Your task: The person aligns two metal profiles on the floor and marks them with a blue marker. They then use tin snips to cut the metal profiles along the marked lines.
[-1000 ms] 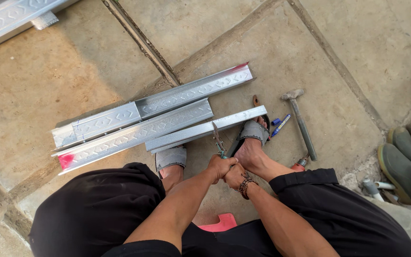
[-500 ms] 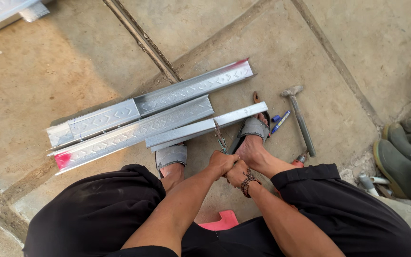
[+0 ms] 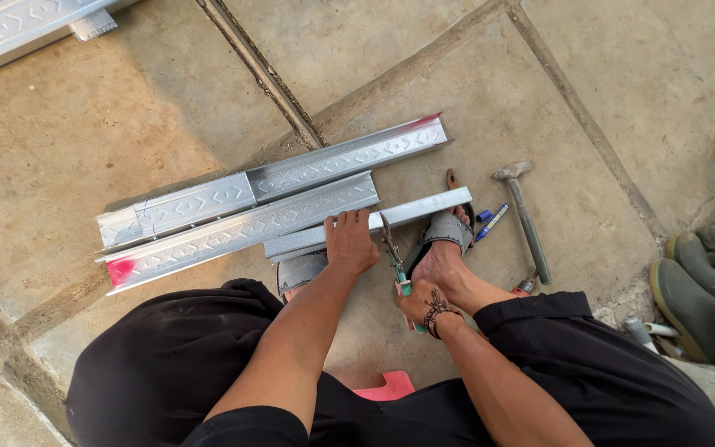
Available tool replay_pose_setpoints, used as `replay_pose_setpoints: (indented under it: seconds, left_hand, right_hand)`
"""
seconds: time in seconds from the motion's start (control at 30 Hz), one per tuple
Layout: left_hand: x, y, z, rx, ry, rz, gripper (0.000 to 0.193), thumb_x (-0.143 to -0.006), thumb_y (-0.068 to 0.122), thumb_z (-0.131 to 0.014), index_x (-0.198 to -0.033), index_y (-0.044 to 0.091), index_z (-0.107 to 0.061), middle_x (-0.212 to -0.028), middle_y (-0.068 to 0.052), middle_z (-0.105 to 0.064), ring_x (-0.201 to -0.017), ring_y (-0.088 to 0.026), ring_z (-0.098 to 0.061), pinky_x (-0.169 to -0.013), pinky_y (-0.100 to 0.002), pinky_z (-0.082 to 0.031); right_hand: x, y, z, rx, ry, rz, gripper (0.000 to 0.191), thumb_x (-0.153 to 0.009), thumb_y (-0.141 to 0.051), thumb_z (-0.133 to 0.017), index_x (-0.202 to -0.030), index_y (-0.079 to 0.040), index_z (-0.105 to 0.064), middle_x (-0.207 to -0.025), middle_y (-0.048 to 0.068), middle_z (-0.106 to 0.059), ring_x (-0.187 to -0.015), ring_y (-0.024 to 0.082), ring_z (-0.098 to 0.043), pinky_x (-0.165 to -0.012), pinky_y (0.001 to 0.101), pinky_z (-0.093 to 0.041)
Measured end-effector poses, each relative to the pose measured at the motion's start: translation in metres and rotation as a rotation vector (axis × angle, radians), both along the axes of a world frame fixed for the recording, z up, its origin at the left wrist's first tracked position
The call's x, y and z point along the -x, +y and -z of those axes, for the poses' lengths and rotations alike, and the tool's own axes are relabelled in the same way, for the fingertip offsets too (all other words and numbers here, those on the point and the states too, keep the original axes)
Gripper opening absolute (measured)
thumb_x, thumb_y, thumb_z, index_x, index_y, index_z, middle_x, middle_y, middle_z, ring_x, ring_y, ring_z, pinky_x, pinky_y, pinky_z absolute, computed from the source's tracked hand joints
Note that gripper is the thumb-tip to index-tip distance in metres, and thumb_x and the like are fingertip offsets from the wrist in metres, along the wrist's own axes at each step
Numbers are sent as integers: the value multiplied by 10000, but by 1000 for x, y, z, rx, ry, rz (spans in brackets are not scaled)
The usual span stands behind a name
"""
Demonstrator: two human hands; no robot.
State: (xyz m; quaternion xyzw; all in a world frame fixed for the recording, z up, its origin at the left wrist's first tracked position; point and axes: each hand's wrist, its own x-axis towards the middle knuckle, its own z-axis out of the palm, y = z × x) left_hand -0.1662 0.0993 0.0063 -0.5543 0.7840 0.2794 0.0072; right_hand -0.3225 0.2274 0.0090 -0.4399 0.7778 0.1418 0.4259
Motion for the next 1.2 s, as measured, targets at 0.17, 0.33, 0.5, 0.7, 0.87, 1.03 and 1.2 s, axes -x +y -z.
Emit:
replay_pose_setpoints:
  seconds: [0.17,0.33,0.5,0.7,0.87,1.03,1.2]
  left_hand:
    - [8,4,19,8,24,-67,542,-808,224,-695,-1315,97,-550,-1320,-124,-580,-1293,-283,-496,-1145,-513,-250]
    - [5,-1,18,2,13,-64,520,-815,202,-684,-1312,115,-561,-1299,-105,-596,-1283,-277,-504,-1153,-502,-243]
    - [6,-5,1,-111,-46,-41,618,-815,265,-698,-1382,117,-499,-1357,-95,-547,-1322,-260,-456,-1174,-481,-207]
    - [2,1,-7,-69,70,-81,750,-720,313,-744,-1375,86,-458,-1377,-120,-482,-1375,-289,-361,-1175,-503,-136]
    - [-5,29,2,259,249,-130,746,-652,213,-709,-1350,49,-501,-1345,-135,-519,-1331,-306,-432,-1172,-511,-223]
    - [8,40,25,172,228,-75,532,-727,226,-681,-1223,74,-568,-1249,-141,-554,-1254,-313,-476,-1141,-501,-297]
    - [33,58,65,49,298,-251,294,-901,360,-636,-1032,98,-665,-1078,-123,-699,-1065,-342,-639,-1001,-500,-475]
  right_hand:
    - [3,1,-9,-7,-76,72,259,-801,-231,-707,-764,15,-778,-713,181,-754,-715,277,-780,-708,386,-620]
    - [-5,-7,-32,26,-138,190,185,-788,-177,-728,-804,3,-763,-676,134,-756,-632,242,-769,-653,377,-622]
    - [-18,-3,-47,127,-48,196,253,-883,-219,-713,-945,26,-708,-639,160,-700,-580,267,-742,-586,378,-597]
    - [-10,-3,-47,18,-173,239,150,-837,-114,-685,-944,-10,-683,-631,149,-729,-564,244,-736,-568,387,-591]
    - [-4,-3,-46,31,-190,185,169,-831,-125,-722,-917,16,-691,-632,151,-740,-581,224,-756,-573,350,-601]
    - [0,-9,-46,-10,-210,167,186,-786,-115,-760,-889,24,-690,-648,164,-751,-609,233,-775,-590,353,-614]
    - [1,-8,-42,16,-191,203,215,-765,-111,-791,-914,26,-719,-708,168,-765,-604,225,-765,-598,356,-622]
